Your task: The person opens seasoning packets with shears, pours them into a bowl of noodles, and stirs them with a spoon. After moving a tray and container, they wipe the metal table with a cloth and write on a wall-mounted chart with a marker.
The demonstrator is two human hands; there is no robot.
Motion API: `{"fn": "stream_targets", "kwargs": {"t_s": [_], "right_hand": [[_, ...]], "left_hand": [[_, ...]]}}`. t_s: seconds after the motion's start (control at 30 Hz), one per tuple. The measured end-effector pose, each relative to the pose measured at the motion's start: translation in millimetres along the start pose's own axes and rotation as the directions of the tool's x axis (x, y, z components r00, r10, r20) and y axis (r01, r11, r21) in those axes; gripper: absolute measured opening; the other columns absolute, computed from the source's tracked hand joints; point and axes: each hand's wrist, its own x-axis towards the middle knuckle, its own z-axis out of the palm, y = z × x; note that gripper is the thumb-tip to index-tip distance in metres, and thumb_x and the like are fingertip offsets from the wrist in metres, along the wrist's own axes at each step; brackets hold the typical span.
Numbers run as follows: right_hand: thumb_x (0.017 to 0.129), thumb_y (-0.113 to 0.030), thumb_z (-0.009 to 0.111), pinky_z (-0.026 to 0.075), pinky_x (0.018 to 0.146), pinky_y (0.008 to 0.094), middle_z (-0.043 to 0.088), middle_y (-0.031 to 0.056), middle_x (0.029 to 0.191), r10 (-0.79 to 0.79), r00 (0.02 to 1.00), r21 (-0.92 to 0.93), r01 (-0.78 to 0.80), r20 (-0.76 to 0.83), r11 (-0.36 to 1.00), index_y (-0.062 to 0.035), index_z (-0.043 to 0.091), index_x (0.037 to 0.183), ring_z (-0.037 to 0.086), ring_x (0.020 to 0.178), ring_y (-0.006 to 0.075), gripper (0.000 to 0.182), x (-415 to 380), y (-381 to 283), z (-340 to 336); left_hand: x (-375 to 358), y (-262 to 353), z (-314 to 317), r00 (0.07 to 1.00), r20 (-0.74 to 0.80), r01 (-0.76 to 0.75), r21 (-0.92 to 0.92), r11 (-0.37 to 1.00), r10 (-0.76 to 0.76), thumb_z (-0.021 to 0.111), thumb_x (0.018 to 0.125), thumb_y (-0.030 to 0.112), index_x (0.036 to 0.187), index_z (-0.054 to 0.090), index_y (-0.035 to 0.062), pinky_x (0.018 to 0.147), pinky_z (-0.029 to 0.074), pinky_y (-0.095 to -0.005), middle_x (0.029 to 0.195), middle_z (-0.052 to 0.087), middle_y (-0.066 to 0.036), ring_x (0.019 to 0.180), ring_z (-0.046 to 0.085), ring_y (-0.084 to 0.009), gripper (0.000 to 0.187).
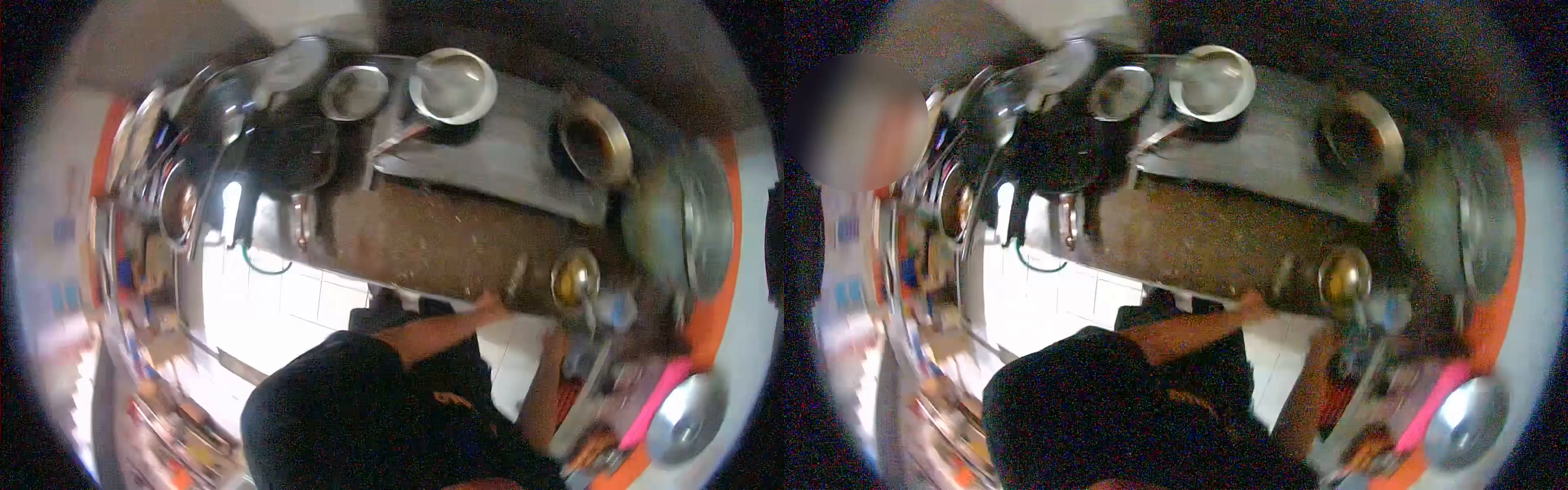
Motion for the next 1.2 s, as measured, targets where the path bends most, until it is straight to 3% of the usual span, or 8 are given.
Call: {"fn": "stream_targets", "kwargs": {"t_s": [0.07,0.3,0.5,0.67,0.7,0.73,0.97,1.2], "right_hand": [[0.087,-0.04,0.044,0.047,0.076,0.0429,0.059,0.0091,0.102,0.184,0.982,-0.629,-0.122,0.035,0.768,-0.0093,0.054,0.117,0.056,0.078,0.0263,0.044,-53.4,-75.3,-84.9],[0.084,-0.03,0.056,0.048,0.075,0.0394,0.06,0.0182,0.103,-0.695,0.714,-0.018,0.698,0.084,0.715,0.0015,0.057,0.104,0.059,0.09,0.0286,0.037,-154.5,-23.8,-36.2],[0.084,-0.026,0.055,0.049,0.074,0.04,0.06,0.0162,0.099,-0.508,0.584,0.235,0.481,0.633,0.845,0.0013,0.056,0.1,0.059,0.086,0.0288,0.032,-92.6,-167.4,-48.0],[0.084,-0.024,0.054,0.049,0.074,0.0404,0.06,0.015,0.097,-0.588,0.374,0.338,0.552,0.717,0.763,0.0011,0.055,0.098,0.06,0.084,0.0289,0.029,-56.7,-337.6,-49.6],[0.084,-0.02,0.053,0.049,0.072,0.0409,0.059,0.0127,0.093,-0.442,0.516,0.459,0.104,0.734,0.883,0.0006,0.054,0.098,0.06,0.079,0.0286,0.025,-76.4,-392.1,-63.9],[0.083,-0.016,0.052,0.05,0.07,0.0414,0.057,0.0105,0.088,-0.254,0.567,0.517,-0.368,0.784,0.773,0.0001,0.052,0.097,0.059,0.075,0.0283,0.021,-101.7,-437.0,-72.9],[0.087,-0.019,0.044,0.049,0.071,0.042,0.056,0.0135,0.088,-0.264,0.592,0.396,-0.103,0.762,0.912,0.0,0.053,0.104,0.058,0.074,0.029,0.027,-183.6,-604.7,-32.1],[0.087,-0.02,0.044,0.048,0.07,0.0426,0.057,0.0137,0.088,-0.377,0.482,0.169,0.42,0.791,0.892,-0.0005,0.055,0.103,0.058,0.074,0.0286,0.027,-272.7,-741.9,19.9]], "left_hand": [[-25.1,36.5,-22.8,0.945,0.107,-0.324,0.43,0.842,0.309,0.055,0.079,0.048,0.118,0.05,0.0008,0.079,0.048,-0.0412,0.103,0.058,-0.016,0.096,0.054,-0.0322,0.061],[-98.8,24.4,-175.4,0.72,0.074,-0.694,0.125,0.709,0.691,0.055,0.078,0.033,0.11,0.056,0.0023,0.078,0.048,-0.046,0.099,0.06,-0.02,0.087,0.059,-0.036,0.044],[-162.9,-212.1,-301.7,0.858,-0.261,-0.418,0.143,0.897,0.442,0.067,0.067,0.026,0.108,0.063,0.0168,0.085,0.043,-0.039,0.109,0.06,-0.011,0.103,0.053,-0.029,0.043],[-320.9,-451.7,-290.0,0.772,-0.507,0.166,-0.419,0.893,-0.382,0.072,0.067,0.025,0.102,0.067,0.0244,0.073,0.05,-0.0342,0.092,0.067,-0.006,0.08,0.064,-0.0209,0.036],[-374.6,-461.3,-297.3,0.762,-0.437,0.409,-0.247,0.879,-0.478,0.074,0.064,0.031,0.103,0.067,0.0241,0.076,0.05,-0.0345,0.094,0.067,-0.006,0.084,0.063,-0.0225,0.04],[-383.0,-523.4,-254.4,0.639,-0.479,0.365,-0.5,0.785,-0.602,0.075,0.061,0.034,0.104,0.066,0.0236,0.079,0.049,-0.0352,0.096,0.066,-0.006,0.089,0.062,-0.0245,0.045],[-494.9,-663.5,-170.5,0.278,-0.312,-0.028,-0.948,0.318,-0.908,0.076,0.06,0.017,0.107,0.062,0.0022,0.08,0.049,-0.0331,0.093,0.065,-0.017,0.088,0.062,-0.0264,0.051],[-523.6,-745.9,-313.5,0.315,-0.431,-0.583,-0.791,0.186,-0.846,0.052,0.076,0.002,0.113,0.052,0.0021,0.057,0.046,-0.028,0.064,0.057,-0.007,0.062,0.058,-0.0136,0.037]]}}
